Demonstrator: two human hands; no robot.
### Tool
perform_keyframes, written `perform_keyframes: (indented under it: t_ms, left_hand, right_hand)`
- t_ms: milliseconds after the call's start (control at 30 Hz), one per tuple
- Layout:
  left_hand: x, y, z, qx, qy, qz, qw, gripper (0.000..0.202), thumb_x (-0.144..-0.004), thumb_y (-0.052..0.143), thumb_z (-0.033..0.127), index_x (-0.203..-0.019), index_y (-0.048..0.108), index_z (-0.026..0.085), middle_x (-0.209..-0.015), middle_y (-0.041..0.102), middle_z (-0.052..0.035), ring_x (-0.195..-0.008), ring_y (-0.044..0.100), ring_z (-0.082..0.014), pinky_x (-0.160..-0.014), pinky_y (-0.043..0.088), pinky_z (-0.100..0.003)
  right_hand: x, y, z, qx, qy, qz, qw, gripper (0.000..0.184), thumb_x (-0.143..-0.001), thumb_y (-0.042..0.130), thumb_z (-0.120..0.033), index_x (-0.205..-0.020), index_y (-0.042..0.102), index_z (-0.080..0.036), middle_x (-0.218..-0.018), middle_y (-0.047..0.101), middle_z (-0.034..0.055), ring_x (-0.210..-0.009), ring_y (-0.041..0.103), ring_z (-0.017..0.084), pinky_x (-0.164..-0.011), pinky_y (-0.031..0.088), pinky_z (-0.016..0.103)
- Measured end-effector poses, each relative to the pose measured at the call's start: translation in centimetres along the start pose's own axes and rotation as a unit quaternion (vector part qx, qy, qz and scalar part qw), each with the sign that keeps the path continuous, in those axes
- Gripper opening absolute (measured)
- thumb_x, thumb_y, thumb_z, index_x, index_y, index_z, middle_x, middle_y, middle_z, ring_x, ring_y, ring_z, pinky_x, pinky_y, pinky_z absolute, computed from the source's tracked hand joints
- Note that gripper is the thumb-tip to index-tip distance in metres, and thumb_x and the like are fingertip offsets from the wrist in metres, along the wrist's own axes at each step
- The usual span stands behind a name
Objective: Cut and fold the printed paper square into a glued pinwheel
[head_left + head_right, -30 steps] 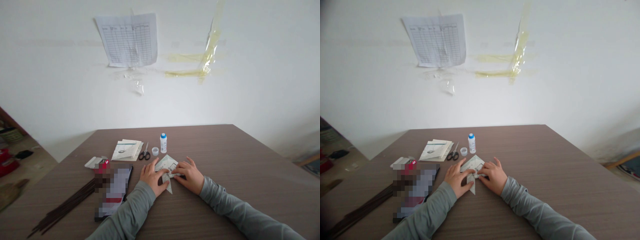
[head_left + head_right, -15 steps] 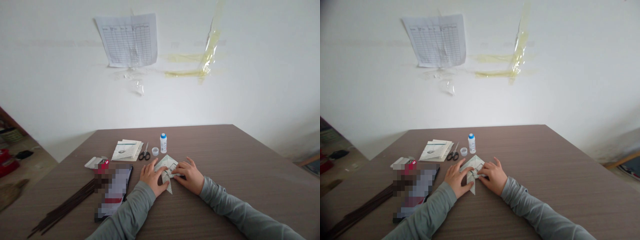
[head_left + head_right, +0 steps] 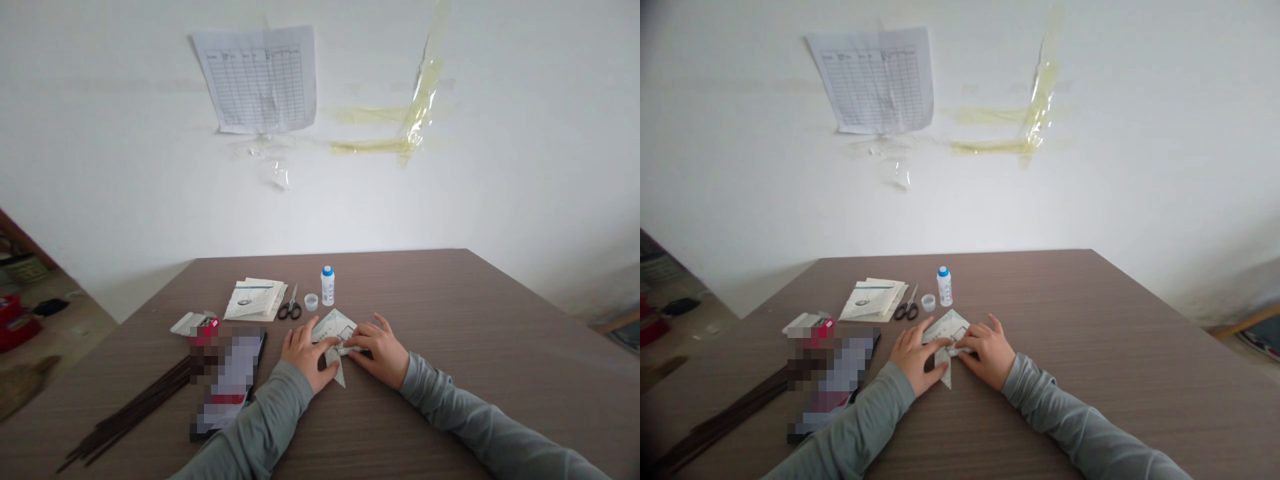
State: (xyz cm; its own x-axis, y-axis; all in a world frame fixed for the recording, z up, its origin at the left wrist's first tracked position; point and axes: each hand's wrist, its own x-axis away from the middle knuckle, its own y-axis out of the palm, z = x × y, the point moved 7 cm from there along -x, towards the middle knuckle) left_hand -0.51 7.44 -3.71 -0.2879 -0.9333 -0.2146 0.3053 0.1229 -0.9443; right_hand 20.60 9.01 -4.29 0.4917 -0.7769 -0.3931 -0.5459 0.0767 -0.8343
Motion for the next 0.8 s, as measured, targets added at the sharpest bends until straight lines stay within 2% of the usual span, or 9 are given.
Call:
perform_keyframes:
  t_ms: [133, 300, 433, 600, 800]
  left_hand:
    - [0.02, -0.19, 0.02, 0.001, -0.003, 0.006, 1.000, 0.050, -0.097, 0.104, 0.025, -0.144, 0.103, 0.039, -0.195, 0.071, -0.0156, -0.172, 0.073, -0.0532, -0.151, 0.053, -0.079]
    - [0.09, -0.19, -0.03, 0.005, -0.001, 0.007, 1.000, 0.048, -0.097, 0.103, 0.024, -0.143, 0.103, 0.039, -0.194, 0.072, -0.0152, -0.171, 0.072, -0.0529, -0.150, 0.052, -0.082]
    - [0.26, -0.16, -0.11, 0.007, 0.001, 0.020, 1.000, 0.047, -0.097, 0.104, 0.024, -0.142, 0.102, 0.038, -0.191, 0.074, -0.0151, -0.170, 0.074, -0.0519, -0.151, 0.052, -0.079]
    - [0.40, -0.07, -0.32, 0.013, 0.002, 0.028, 1.000, 0.055, -0.097, 0.106, 0.024, -0.150, 0.099, 0.034, -0.192, 0.073, -0.0178, -0.170, 0.076, -0.0506, -0.150, 0.054, -0.079]
    - [0.26, -0.03, -0.83, 0.026, -0.001, 0.027, 0.999, 0.056, -0.097, 0.103, 0.023, -0.152, 0.097, 0.030, -0.192, 0.071, -0.0225, -0.168, 0.077, -0.0529, -0.148, 0.055, -0.082]
  right_hand:
    - [-0.03, 0.03, -0.16, 0.004, 0.006, -0.008, 1.000, 0.024, -0.111, 0.088, -0.028, -0.125, 0.102, -0.042, -0.115, 0.097, 0.0058, -0.113, 0.095, 0.038, -0.146, 0.054, 0.083]
    - [-0.01, -0.29, -0.30, 0.008, 0.004, 0.007, 1.000, 0.024, -0.111, 0.089, -0.027, -0.124, 0.102, -0.042, -0.115, 0.097, 0.0030, -0.113, 0.095, 0.035, -0.147, 0.056, 0.074]
    - [-0.06, -0.19, -0.42, 0.012, -0.001, -0.005, 1.000, 0.024, -0.112, 0.087, -0.028, -0.125, 0.102, -0.042, -0.116, 0.098, 0.0043, -0.114, 0.095, 0.035, -0.147, 0.056, 0.076]
    - [-0.03, -0.36, -0.50, 0.009, -0.001, 0.004, 1.000, 0.024, -0.113, 0.086, -0.027, -0.125, 0.101, -0.042, -0.117, 0.098, 0.0031, -0.114, 0.094, 0.033, -0.147, 0.056, 0.070]
    - [-0.02, 0.11, -0.04, 0.004, -0.010, 0.002, 1.000, 0.023, -0.115, 0.084, -0.030, -0.125, 0.099, -0.044, -0.112, 0.097, 0.0041, -0.110, 0.093, 0.035, -0.146, 0.055, 0.080]
